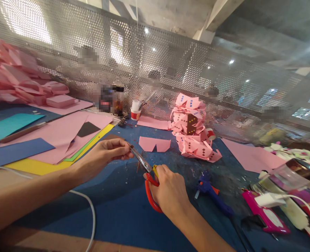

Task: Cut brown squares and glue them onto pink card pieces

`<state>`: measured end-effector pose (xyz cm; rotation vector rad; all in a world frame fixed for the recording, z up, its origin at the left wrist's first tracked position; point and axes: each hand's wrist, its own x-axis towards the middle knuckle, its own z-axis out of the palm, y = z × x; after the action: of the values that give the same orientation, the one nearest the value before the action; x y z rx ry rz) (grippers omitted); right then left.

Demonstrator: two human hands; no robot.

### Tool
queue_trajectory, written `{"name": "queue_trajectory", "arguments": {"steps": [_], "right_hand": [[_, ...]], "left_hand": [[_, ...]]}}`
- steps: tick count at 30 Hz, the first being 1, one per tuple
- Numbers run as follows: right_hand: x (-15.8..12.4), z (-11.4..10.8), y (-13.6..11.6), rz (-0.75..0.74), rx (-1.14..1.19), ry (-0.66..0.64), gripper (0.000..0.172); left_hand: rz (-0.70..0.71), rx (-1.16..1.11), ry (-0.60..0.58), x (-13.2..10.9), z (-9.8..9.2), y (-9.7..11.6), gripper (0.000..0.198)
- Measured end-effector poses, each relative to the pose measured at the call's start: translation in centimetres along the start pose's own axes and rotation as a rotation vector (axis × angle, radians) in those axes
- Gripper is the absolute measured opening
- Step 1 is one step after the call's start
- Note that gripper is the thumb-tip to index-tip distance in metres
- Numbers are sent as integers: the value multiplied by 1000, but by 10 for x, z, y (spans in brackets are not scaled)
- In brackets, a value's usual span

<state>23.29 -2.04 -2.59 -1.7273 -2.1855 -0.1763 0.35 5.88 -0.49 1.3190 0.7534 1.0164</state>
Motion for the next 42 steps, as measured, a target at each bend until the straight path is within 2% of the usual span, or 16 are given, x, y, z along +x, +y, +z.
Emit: {"name": "queue_trajectory", "arguments": {"steps": [13, 21, 31, 37, 42], "right_hand": [[1, 0, 1, 18, 17, -23, 25], [3, -2, 4, 0, -47, 13, 29], [3, 0, 2, -17, -87, -11, 37], [3, 0, 2, -24, -87, -1, 34], [2, 1, 4, -31, -98, 24, 32]], "left_hand": [[-35, -22, -30, 0, -1, -1, 19], [-12, -16, -16, 1, -1, 0, 22], [16, 6, 50, 2, -2, -2, 17], [8, -12, 14, 2, -1, -3, 17], [-19, -31, 29, 2, -1, -3, 19]]}}
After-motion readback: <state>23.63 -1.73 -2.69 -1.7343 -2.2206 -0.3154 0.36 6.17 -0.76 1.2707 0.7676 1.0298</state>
